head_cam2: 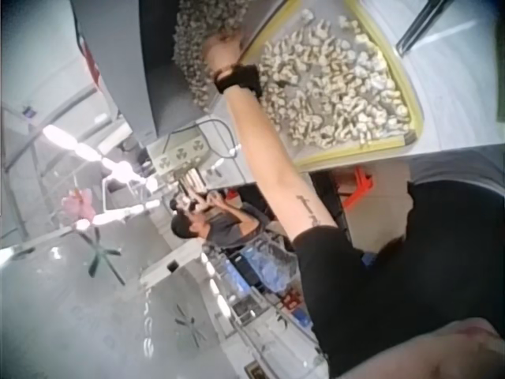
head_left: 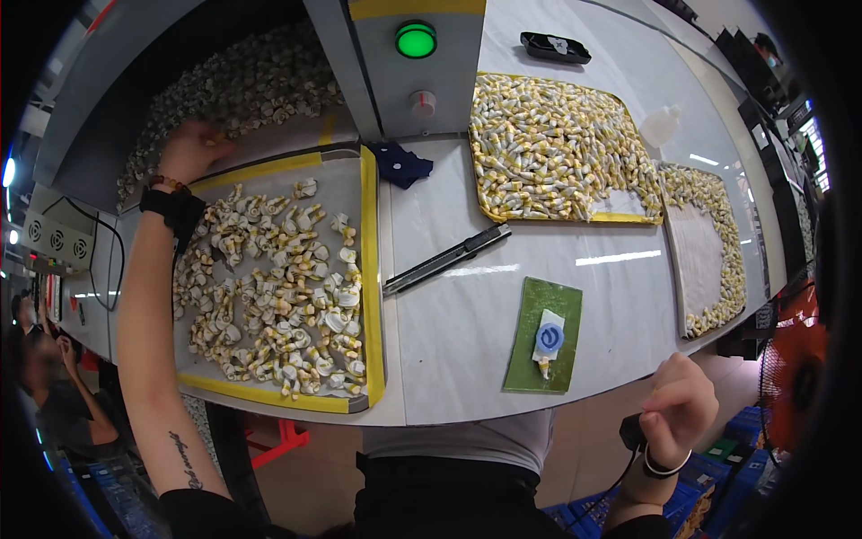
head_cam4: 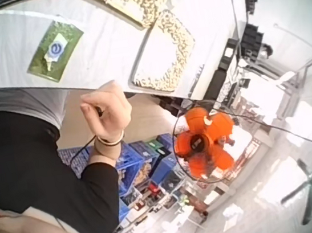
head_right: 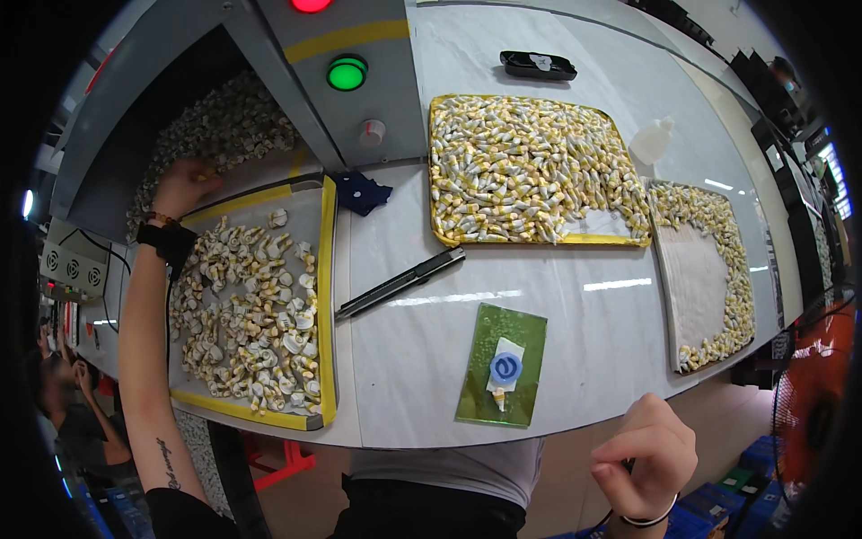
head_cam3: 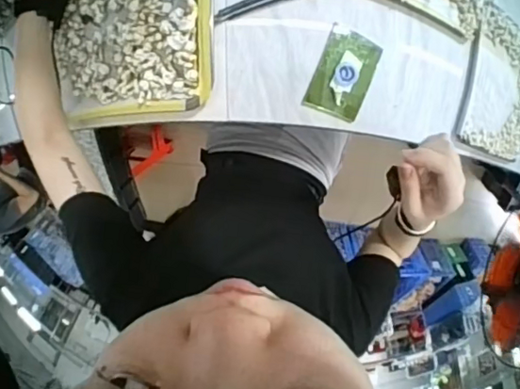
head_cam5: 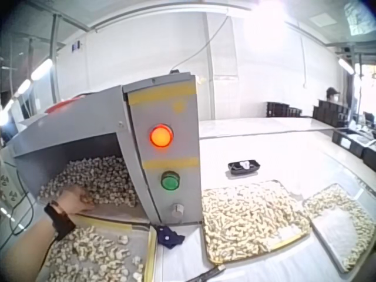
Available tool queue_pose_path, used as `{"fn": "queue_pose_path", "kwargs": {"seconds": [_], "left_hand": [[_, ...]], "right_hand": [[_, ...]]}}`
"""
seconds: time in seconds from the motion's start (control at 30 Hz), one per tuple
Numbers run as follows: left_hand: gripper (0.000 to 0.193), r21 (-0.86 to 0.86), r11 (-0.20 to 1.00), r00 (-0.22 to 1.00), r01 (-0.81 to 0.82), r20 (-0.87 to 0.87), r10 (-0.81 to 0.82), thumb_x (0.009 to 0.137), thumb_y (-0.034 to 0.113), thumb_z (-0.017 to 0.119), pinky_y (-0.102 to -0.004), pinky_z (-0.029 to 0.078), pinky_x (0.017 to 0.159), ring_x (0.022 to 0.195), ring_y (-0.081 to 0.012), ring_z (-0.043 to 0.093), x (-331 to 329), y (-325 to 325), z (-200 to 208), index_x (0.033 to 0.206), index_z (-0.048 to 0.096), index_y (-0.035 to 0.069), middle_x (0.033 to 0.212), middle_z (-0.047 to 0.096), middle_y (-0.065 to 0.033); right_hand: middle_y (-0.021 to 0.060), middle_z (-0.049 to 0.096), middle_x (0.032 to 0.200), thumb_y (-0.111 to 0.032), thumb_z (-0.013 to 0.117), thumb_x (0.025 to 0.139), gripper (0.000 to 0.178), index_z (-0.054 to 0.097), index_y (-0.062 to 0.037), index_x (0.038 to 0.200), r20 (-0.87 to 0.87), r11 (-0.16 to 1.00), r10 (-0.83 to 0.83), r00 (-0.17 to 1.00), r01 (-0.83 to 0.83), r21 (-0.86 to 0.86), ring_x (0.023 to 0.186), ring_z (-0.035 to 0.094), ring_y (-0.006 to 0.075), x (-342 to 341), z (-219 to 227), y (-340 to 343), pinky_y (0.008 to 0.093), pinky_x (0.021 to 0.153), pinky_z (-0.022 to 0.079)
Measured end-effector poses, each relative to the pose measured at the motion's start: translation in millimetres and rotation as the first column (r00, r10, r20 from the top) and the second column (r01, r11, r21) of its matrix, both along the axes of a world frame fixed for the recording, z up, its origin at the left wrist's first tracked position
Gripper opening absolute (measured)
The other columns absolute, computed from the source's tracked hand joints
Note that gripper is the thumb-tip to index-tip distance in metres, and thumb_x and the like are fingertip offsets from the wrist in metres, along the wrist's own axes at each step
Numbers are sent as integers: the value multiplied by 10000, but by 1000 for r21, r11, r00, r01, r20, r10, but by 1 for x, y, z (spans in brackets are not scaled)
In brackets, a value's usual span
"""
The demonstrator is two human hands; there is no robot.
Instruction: The person repeatedly picks up small white and yellow components from a tray, applies adhesive from a small tube, and assembles them into small decorative units. The assembled items are placed onto a large tray filled with similar finished pieces. The process is repetitive and involves fine motor manipulation of small parts.
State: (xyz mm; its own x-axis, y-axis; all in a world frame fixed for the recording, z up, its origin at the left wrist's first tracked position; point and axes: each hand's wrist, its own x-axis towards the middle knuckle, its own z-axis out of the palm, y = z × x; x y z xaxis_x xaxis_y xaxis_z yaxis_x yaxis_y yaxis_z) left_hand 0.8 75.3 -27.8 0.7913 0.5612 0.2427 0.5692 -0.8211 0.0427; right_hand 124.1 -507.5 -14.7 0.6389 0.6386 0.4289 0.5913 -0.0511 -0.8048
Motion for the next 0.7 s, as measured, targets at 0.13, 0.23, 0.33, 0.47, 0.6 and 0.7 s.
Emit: {"fn": "queue_pose_path", "kwargs": {"seconds": [0.13,0.23,0.33,0.47,0.6,0.7], "left_hand": [[336,-103,995,994,0,112,12,719,307,728,-337,472,697,794,-268,610,-11,-3,1,886,652,26,868,620,-145],[359,-216,969,933,120,358,-36,773,211,712,-267,450,731,837,-132,575,-33,-31,20,1041,585,8,912,612,-68],[317,-450,865,938,224,340,-66,849,205,621,-241,426,780,894,-104,544,-48,-149,68,1088,539,14,954,573,-30],[288,-807,143,786,573,492,-376,792,159,694,-334,517,689,743,-215,616,-105,-201,92,958,608,-59,796,638,-140],[292,-510,-285,374,811,828,-418,704,186,769,-327,530,576,628,-237,613,-50,-277,71,796,647,-63,745,642,-134],[428,-536,-215,513,817,844,-157,654,334,787,-320,521,557,590,-225,597,-51,-307,37,781,649,-50,657,625,-103]], "right_hand": [[12,519,554,-57,689,621,103,613,-49,689,88,999,-9,996,13,-37,507,442,132,4,11,4,248,465,301],[20,521,548,-64,697,641,100,616,-45,697,167,994,-109,980,111,-4,494,446,138,9,23,1,248,461,305],[26,521,546,-71,696,659,106,606,-35,702,350,963,-252,902,268,3,494,448,148,25,36,-2,243,474,305],[84,557,690,23,647,707,134,621,-12,834,614,879,-82,785,347,-327,641,530,236,80,49,35,323,594,417],[132,601,830,-81,667,721,161,628,-4,857,517,752,93,851,280,-596,828,568,307,158,13,56,371,734,457],[137,602,829,-101,691,702,159,619,-3,804,405,686,48,913,265,-678,829,570,306,179,-5,61,379,734,456]]}}
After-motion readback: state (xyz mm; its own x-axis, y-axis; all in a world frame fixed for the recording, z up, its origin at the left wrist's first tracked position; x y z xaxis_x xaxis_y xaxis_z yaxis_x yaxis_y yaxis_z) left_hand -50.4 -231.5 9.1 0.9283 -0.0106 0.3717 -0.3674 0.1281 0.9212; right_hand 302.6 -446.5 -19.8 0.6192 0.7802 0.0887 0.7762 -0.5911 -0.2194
